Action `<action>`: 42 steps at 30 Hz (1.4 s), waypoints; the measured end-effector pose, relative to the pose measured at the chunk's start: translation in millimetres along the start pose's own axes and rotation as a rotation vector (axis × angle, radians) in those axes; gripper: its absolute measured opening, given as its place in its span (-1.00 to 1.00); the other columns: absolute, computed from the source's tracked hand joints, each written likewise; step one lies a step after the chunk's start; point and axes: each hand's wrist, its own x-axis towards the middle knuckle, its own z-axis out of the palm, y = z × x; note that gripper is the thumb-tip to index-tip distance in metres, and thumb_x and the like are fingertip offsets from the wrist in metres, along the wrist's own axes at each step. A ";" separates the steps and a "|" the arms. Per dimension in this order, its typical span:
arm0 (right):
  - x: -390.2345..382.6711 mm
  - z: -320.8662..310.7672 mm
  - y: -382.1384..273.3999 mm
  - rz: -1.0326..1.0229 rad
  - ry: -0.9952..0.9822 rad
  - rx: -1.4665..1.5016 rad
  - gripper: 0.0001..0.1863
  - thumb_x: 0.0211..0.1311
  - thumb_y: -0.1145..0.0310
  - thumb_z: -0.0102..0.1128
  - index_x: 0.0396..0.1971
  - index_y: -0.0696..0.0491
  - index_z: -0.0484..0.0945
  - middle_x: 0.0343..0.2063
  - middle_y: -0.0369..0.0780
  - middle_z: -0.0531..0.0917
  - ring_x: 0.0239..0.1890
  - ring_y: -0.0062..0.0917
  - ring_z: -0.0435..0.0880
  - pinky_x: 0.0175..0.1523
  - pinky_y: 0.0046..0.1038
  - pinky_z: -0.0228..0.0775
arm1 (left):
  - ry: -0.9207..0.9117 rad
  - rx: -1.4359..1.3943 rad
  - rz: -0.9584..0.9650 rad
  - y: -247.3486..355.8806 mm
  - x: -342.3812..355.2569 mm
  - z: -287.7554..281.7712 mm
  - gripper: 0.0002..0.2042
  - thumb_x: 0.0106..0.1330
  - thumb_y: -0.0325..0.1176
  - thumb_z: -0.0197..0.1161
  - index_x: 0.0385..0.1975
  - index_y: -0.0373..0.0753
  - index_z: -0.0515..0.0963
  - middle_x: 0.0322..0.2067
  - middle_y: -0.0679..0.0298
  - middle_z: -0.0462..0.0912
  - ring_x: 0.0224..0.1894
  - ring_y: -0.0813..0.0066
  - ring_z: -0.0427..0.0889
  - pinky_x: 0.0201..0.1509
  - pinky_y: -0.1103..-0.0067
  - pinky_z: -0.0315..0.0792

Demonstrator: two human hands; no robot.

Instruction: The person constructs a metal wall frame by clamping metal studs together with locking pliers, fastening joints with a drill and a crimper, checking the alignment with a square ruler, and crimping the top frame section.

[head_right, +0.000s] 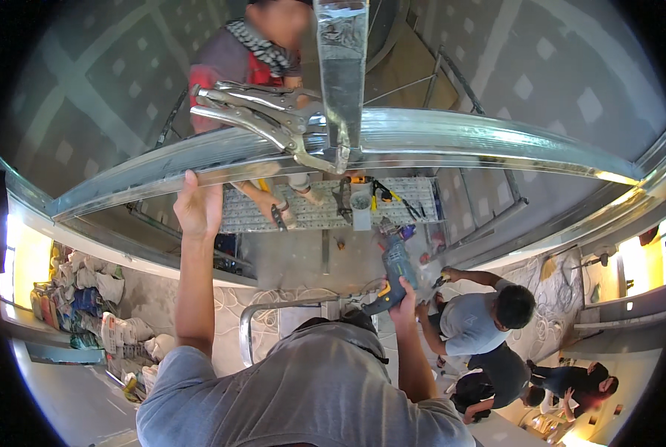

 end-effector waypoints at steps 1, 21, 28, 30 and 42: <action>6.1 -0.2 4.1 -0.001 0.003 0.004 -0.47 0.29 0.13 0.26 0.06 0.26 0.46 -0.18 -0.08 0.64 -0.17 -0.36 0.68 0.00 -0.31 0.57 | -0.002 0.000 -0.004 -1.1 0.6 -1.1 -0.46 0.43 -0.25 0.27 0.35 -0.28 0.34 0.32 0.18 0.45 0.42 0.23 0.32 0.55 0.21 0.07; 195.9 -21.5 57.5 0.159 0.409 0.327 -0.93 0.29 0.24 0.20 -0.37 -0.13 0.54 -0.49 -0.37 0.60 -0.40 -0.43 0.65 -0.18 -0.21 0.65 | 0.046 0.071 -0.017 6.4 3.4 3.4 -0.39 0.43 -0.19 0.28 0.38 -0.33 0.27 0.35 0.12 0.39 0.43 0.21 0.29 0.57 0.20 0.04; 219.9 13.8 38.6 0.133 0.394 0.281 -0.80 0.33 0.18 0.16 -0.27 -0.01 0.57 -0.37 -0.27 0.71 -0.26 -0.35 0.74 -0.12 -0.20 0.67 | -0.071 0.164 -0.158 7.1 -1.8 -2.7 -0.26 0.33 -0.11 0.38 0.40 -0.33 0.24 0.36 0.12 0.37 0.43 0.23 0.27 0.55 0.24 0.09; 216.9 26.8 26.8 0.119 0.450 0.262 -0.80 0.35 0.17 0.15 -0.25 -0.01 0.56 -0.35 -0.27 0.71 -0.26 -0.35 0.73 -0.12 -0.19 0.67 | -0.369 0.596 -0.297 9.1 -18.1 3.3 -0.13 0.14 -0.06 0.52 0.40 -0.29 0.24 0.32 0.13 0.39 0.39 0.25 0.30 0.51 0.25 0.15; 170.6 168.7 -14.1 0.284 0.036 0.098 -0.54 0.49 -0.04 -0.04 0.00 0.09 0.45 -0.11 -0.14 0.65 -0.20 -0.29 0.74 -0.17 -0.27 0.71 | -1.640 1.765 0.084 -58.5 -53.0 -42.4 -0.57 0.11 -0.14 0.39 -0.05 -0.23 0.64 0.02 0.35 0.59 0.17 0.44 0.50 0.47 0.28 0.12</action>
